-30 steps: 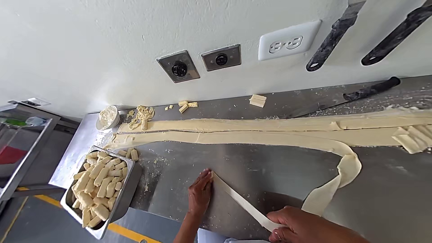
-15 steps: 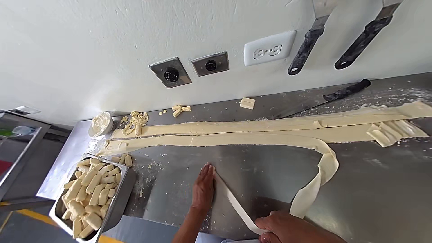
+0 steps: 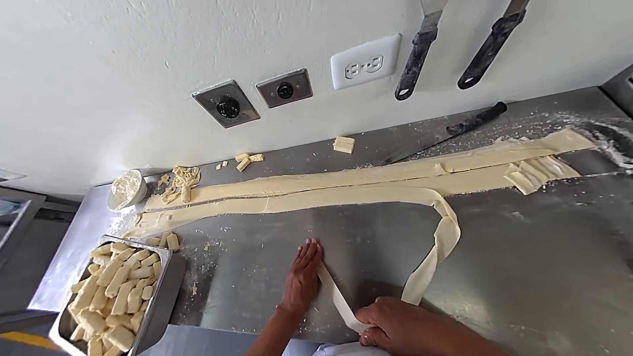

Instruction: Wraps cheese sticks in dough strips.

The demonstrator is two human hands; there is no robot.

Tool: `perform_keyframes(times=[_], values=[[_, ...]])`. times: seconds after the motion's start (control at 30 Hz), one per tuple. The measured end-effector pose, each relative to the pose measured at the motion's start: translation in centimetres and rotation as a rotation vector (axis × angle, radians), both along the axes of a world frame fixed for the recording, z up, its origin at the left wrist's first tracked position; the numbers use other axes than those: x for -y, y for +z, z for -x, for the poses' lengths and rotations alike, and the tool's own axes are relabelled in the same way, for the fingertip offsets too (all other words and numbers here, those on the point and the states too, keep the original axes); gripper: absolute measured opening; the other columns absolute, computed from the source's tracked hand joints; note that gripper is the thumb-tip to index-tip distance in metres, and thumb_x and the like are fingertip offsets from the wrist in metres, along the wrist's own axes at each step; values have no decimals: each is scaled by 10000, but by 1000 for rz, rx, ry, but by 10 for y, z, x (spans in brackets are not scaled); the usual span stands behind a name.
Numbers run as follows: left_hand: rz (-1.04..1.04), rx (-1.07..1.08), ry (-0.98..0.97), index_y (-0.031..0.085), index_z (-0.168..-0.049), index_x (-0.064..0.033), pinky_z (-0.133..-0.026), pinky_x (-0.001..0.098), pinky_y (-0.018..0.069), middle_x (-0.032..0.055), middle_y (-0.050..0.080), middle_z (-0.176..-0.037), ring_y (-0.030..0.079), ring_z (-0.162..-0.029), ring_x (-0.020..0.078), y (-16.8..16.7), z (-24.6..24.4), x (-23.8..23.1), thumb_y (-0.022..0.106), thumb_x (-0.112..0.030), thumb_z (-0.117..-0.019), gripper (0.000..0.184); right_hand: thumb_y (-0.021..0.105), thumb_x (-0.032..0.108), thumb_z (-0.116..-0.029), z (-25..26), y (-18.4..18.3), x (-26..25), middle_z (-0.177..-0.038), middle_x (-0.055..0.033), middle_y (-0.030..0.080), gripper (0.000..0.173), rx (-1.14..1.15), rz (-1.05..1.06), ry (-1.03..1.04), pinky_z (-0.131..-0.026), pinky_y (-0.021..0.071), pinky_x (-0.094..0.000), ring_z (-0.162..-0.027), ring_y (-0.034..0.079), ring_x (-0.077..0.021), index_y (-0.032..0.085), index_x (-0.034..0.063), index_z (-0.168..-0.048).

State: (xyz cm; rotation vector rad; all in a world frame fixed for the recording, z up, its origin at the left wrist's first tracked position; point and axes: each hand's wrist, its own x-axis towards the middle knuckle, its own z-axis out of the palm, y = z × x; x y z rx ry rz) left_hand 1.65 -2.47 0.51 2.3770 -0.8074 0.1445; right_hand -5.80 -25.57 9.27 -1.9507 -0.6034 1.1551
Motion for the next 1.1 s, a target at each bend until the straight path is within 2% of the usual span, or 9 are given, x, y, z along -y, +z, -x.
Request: perform_keyframes(times=[0.2,0.43,0.5,0.57,0.7,0.77,0.93,1.0,1.1], values=[[118,-11,68,700,-1158,135,-1032,571,505,266,702,-1200,679,-1148,434,-8,-5,0,630,-24,-875,332,496,228,-1091,-1,-9,-7,-853,-204,644,329,-9,-113,-141,-760,471,-502,-827,637,-327,618,-55,-976],[75,-2,-37,700,-1162,132,-1043,550,504,257,696,-1224,673,-1169,418,-5,0,-9,519,-25,-941,326,505,239,-1092,10,-12,4,-971,-154,720,316,-116,-160,-292,-838,519,-437,-891,689,-234,635,-41,-1022],[90,3,-12,669,-1196,156,-1059,576,478,277,683,-1238,655,-1186,446,-10,2,-4,574,-84,-925,374,503,233,-1092,10,-12,-1,-996,-167,724,315,-122,-169,-310,-859,520,-452,-921,695,-250,638,-47,-1039],[111,15,0,700,-1161,133,-1041,550,506,261,703,-1206,677,-1154,432,-11,2,4,615,-24,-881,332,510,237,-1090,10,-14,-7,-967,-187,712,323,-84,-165,-280,-847,513,-480,-910,689,-284,636,-57,-1042],[41,65,-83,696,-1170,130,-1056,573,483,276,678,-1250,645,-1196,459,-10,6,4,503,13,-929,330,530,262,-1082,14,-17,-12,-803,-217,581,354,-22,-95,-195,-730,454,-525,-788,595,-357,605,-68,-978],[52,-7,-132,694,-1185,124,-1050,553,499,258,680,-1259,660,-1191,421,-3,4,0,496,25,-931,337,529,256,-1082,13,-20,-12,-822,-218,598,350,-26,-85,-205,-745,460,-522,-803,604,-350,609,-67,-976],[102,-29,-55,680,-1197,139,-1052,576,488,264,689,-1236,662,-1178,439,-10,8,12,644,-56,-883,371,499,259,-1094,18,-26,-16,-904,-184,661,343,-80,-126,-272,-778,468,-485,-846,629,-288,606,-48,-984],[90,-11,-9,692,-1174,137,-1035,576,503,280,687,-1225,666,-1159,459,-8,8,13,609,17,-888,321,474,258,-1103,21,-27,-17,-960,-170,686,344,-113,-134,-293,-810,477,-473,-881,645,-264,612,-45,-1015],[25,-1,-111,666,-1222,137,-1069,583,466,282,651,-1298,628,-1226,453,-7,12,9,513,-17,-942,354,460,256,-1108,22,-27,-13,-992,-146,703,339,-163,-133,-340,-836,490,-447,-901,659,-222,620,-33,-1034]])
